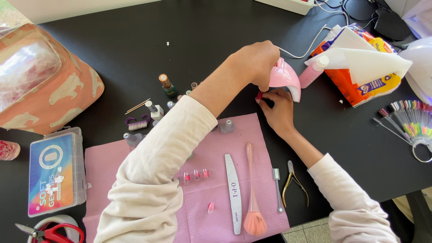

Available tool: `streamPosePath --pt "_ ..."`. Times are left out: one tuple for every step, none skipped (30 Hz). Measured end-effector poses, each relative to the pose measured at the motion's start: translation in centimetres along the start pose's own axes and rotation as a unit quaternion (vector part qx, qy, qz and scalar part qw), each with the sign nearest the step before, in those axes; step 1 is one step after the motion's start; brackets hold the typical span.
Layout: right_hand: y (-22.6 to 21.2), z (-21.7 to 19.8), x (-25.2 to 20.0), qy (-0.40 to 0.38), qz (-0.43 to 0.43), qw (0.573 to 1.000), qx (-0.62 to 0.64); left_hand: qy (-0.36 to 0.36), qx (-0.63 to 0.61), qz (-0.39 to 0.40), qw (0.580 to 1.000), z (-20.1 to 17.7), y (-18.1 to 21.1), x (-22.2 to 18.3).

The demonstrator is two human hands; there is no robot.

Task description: The person paints a set of fake nails by hand using a small brush with red nail polish.

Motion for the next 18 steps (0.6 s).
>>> streamPosePath --pt "-0.3 -0.3 -0.3 -0.010 0.017 0.999 0.030 0.005 -0.010 -0.002 1.000 0.1 0.0 -0.3" --pt "-1.1 -0.8 -0.9 -0.009 0.016 0.999 0.030 0.007 -0.010 -0.002 1.000 0.4 0.0 -0.4" --pt "-2.0 -1.2 -1.6 -0.020 0.003 0.998 0.054 0.014 -0.011 0.003 1.000 0.6 0.0 -0.6" --pt "-2.9 -1.7 -2.3 -0.031 -0.009 0.996 0.078 0.020 -0.012 0.008 1.000 0.9 0.1 -0.8" --pt "-3.2 -2.0 -3.3 -0.030 -0.009 0.997 0.077 0.021 -0.012 0.008 1.000 1.7 0.0 -1.0" --pt "-3.6 -2.4 -4.4 -0.015 -0.010 0.995 0.096 0.068 -0.028 0.036 0.997 1.9 0.3 -1.3" --pt "-4.0 -2.8 -5.5 0.000 -0.012 0.993 0.115 0.115 -0.045 0.065 0.990 2.1 0.5 -1.8" --pt "-4.4 -3.1 -6.4 0.002 -0.014 0.993 0.115 0.116 -0.044 0.065 0.990 2.7 0.7 -1.9" --pt "-4.9 -3.5 -7.4 0.001 -0.029 0.991 0.129 0.117 -0.030 0.061 0.991 3.2 1.0 -2.1" --pt "-5.5 -4.0 -8.3 0.000 -0.044 0.989 0.142 0.116 -0.016 0.058 0.991 3.8 1.2 -2.2" --pt "-6.1 -4.3 -9.0 0.002 -0.045 0.989 0.142 0.117 -0.015 0.059 0.991 4.1 1.5 -2.5" --pt "-6.8 -4.7 -9.9 0.013 -0.053 0.986 0.160 0.118 -0.011 0.053 0.992 4.6 1.7 -2.9" --pt "-7.4 -5.2 -10.7 0.025 -0.061 0.982 0.177 0.118 -0.008 0.047 0.992 5.1 1.9 -3.2" --pt "-8.3 -5.5 -11.4 0.025 -0.061 0.982 0.177 0.118 -0.007 0.046 0.992 6.7 1.4 -2.3" --pt "-9.3 -6.1 -12.1 0.033 -0.072 0.978 0.192 0.181 0.007 0.058 0.982 7.5 1.1 -1.6" --pt "-10.2 -6.6 -12.9 0.040 -0.083 0.974 0.206 0.242 0.019 0.070 0.968 8.4 0.8 -1.1" --pt "-10.8 -6.8 -13.7 0.039 -0.083 0.974 0.205 0.242 0.018 0.069 0.968 9.0 1.1 -1.4" --pt "-11.5 -7.2 -14.4 0.053 -0.088 0.967 0.232 0.268 0.034 0.061 0.961 9.2 1.3 -1.9"
Point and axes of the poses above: each hand's wrist, its own x-axis towards the middle knuckle, its own z-axis out of the palm, y = z × x, the point moved 7 cm from there along x, towards the middle knuckle
